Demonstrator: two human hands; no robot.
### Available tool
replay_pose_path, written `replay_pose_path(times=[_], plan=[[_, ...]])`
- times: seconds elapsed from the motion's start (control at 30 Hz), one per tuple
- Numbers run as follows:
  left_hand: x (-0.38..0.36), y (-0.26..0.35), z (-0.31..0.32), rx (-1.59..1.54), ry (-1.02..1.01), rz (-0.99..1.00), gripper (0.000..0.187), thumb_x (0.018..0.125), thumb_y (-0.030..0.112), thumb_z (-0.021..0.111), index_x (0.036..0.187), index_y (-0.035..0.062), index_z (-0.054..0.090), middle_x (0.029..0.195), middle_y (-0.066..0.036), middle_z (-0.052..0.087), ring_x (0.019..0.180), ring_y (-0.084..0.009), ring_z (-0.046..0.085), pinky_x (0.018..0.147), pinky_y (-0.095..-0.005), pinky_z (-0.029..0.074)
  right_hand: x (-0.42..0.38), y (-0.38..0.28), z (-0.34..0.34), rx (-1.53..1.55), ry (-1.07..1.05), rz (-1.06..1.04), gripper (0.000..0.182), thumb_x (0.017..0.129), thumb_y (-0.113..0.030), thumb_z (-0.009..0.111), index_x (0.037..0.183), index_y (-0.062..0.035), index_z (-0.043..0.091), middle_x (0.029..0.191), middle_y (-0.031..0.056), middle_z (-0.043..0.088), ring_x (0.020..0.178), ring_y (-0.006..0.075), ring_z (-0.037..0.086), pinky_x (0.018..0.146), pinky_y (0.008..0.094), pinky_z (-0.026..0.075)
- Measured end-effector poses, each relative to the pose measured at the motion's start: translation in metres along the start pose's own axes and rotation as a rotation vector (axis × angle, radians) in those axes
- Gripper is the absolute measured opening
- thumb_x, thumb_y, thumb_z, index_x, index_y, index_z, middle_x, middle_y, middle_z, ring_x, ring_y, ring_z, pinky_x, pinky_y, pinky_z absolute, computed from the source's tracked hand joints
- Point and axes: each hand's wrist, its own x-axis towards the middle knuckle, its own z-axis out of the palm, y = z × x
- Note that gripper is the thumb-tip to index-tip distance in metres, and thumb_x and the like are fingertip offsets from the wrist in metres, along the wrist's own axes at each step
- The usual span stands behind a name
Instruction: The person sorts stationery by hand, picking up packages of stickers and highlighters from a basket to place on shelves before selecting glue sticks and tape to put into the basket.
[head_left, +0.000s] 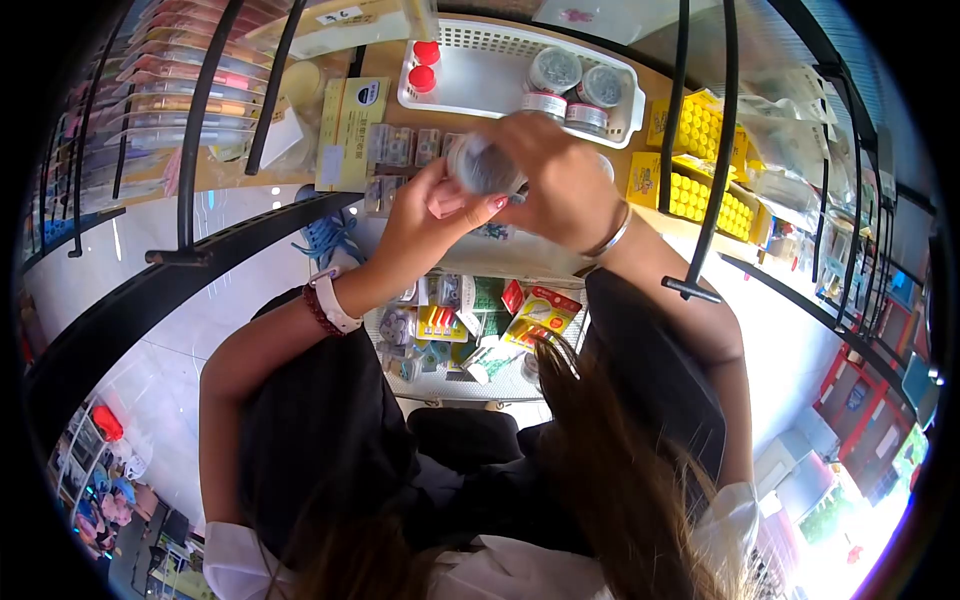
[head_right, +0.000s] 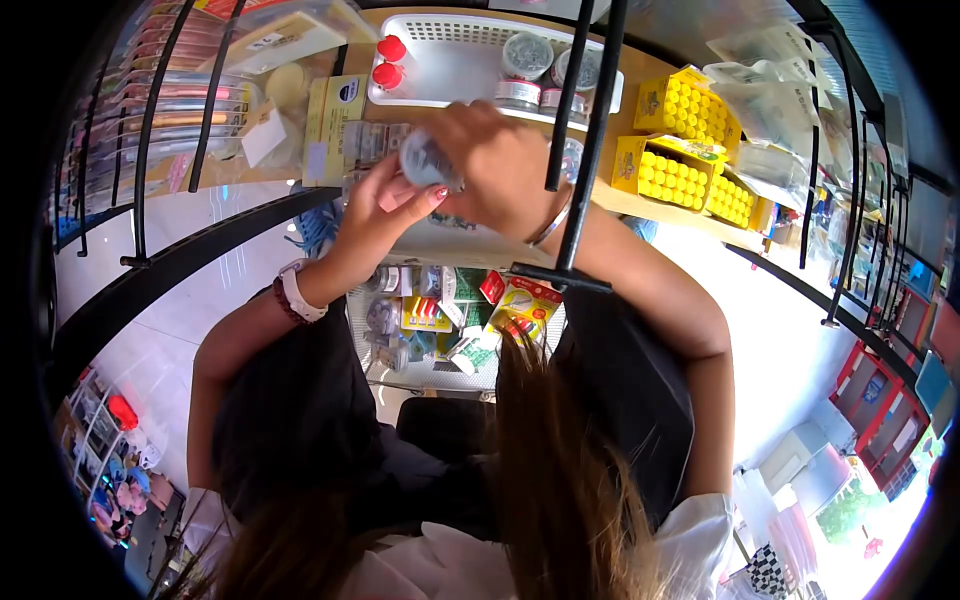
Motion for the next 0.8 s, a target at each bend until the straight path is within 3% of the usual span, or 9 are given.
replay_pose_path(times=[0.13, 0.2, 0.23, 0.33, 0.43, 0.53, 0.67, 0.7, 0.8], plan=[[-0.006, 0.012, 0.005, -0.023, -0.099, 0.053, 0.058, 0.083, 0.01, 0.061, 0.13, 0.001, 0.028, 0.13, -0.017, 0.036, 0.121, -0.025, 0.038, 0.096, -0.0355, 0.039, 0.032, 0.043, 0.003, -0.144, 0.267, 0.155, 0.037, 0.066, -0.027, 0.072, 0.094, -0.0065, 0.057, 0.082, 0.0075, 0.06, 0.079, 0.0261, 0.06, 0.062, 0.0344, 0.05], [-0.009, 0.01, 0.007, 0.066, -0.15, 0.049, 0.054, 0.086, 0.012, 0.053, 0.132, 0.0016, 0.027, 0.132, -0.015, 0.034, 0.12, -0.0239, 0.039, 0.097, -0.0351, 0.036, 0.048, 0.057, -0.001, -0.196, 0.241, -0.011, 0.05, 0.063, -0.02, 0.075, 0.105, -0.0057, 0.05, 0.095, 0.0119, 0.059, 0.082, 0.0295, 0.06, 0.073, 0.0365, 0.049], [-0.01, 0.012, 0.01, 0.093, -0.169, -0.003, 0.048, 0.087, 0.015, 0.051, 0.129, 0.0026, 0.033, 0.135, -0.013, 0.032, 0.121, -0.0225, 0.037, 0.096, -0.0337, 0.036, 0.054, 0.07, 0.006, -0.144, 0.168, 0.019, 0.024, 0.07, -0.009, 0.065, 0.09, 0.0022, 0.056, 0.094, 0.015, 0.054, 0.09, 0.0305, 0.053, 0.078, 0.037, 0.045], [-0.012, 0.007, 0.008, 0.165, -0.352, -0.048, 0.041, 0.086, 0.016, 0.052, 0.123, 0.0027, 0.041, 0.134, -0.011, 0.032, 0.12, -0.0207, 0.037, 0.095, -0.0323, 0.036, 0.068, 0.1, 0.033, -0.304, 0.179, -0.082, 0.019, 0.07, -0.01, 0.062, 0.085, 0.0007, 0.058, 0.097, 0.015, 0.055, 0.097, 0.0298, 0.05, 0.08, 0.0378, 0.044], [-0.016, 0.007, 0.011, 0.151, -0.426, -0.001, 0.033, 0.085, 0.019, 0.058, 0.114, 0.0049, 0.05, 0.125, -0.009, 0.041, 0.116, -0.0188, 0.042, 0.09, -0.0323, 0.041, 0.077, 0.108, 0.05, -0.432, -0.095, -0.138, 0.051, 0.061, -0.017, 0.075, 0.104, -0.0072, 0.051, 0.095, 0.011, 0.058, 0.085, 0.0285, 0.061, 0.073, 0.0359, 0.05], [-0.018, 0.008, 0.012, 0.131, -0.493, 0.014, 0.035, 0.085, 0.023, 0.058, 0.113, 0.0031, 0.051, 0.119, -0.009, 0.047, 0.111, -0.0182, 0.046, 0.09, -0.033, 0.041, 0.073, 0.103, 0.068, -0.568, -0.235, -0.028, 0.052, 0.057, -0.013, 0.074, 0.104, -0.0082, 0.051, 0.093, 0.0103, 0.058, 0.085, 0.0265, 0.061, 0.074, 0.0349, 0.049], [-0.017, 0.004, 0.008, 0.122, -0.539, -0.047, 0.037, 0.085, 0.026, 0.057, 0.114, 0.003, 0.05, 0.116, -0.008, 0.049, 0.108, -0.0169, 0.048, 0.089, -0.033, 0.041, 0.068, 0.135, 0.095, -0.697, 0.099, -0.271, 0.024, 0.064, -0.008, 0.064, 0.087, -0.0075, 0.056, 0.089, 0.0065, 0.057, 0.071, 0.0222, 0.06, 0.065, 0.0327, 0.049], [-0.018, 0.001, 0.007, 0.125, -0.553, -0.077, 0.037, 0.085, 0.027, 0.057, 0.114, 0.0032, 0.05, 0.115, -0.008, 0.05, 0.108, -0.0163, 0.049, 0.089, -0.0327, 0.042, 0.064, 0.145, 0.122, -0.727, 0.044, -0.102, 0.015, 0.071, -0.014, 0.055, 0.08, -0.0036, 0.061, 0.103, 0.0156, 0.056, 0.099, 0.0274, 0.05, 0.079, 0.0385, 0.044], [-0.023, -0.006, 0.007, 0.195, -0.622, -0.125, 0.031, 0.086, 0.023, 0.057, 0.109, 0.0029, 0.052, 0.105, -0.008, 0.058, 0.098, -0.0151, 0.054, 0.085, -0.0298, 0.043, 0.061, 0.143, 0.118, -0.813, 0.062, -0.16, 0.015, 0.072, -0.015, 0.052, 0.078, -0.0053, 0.061, 0.096, 0.0136, 0.057, 0.096, 0.0257, 0.051, 0.075, 0.0366, 0.045]])
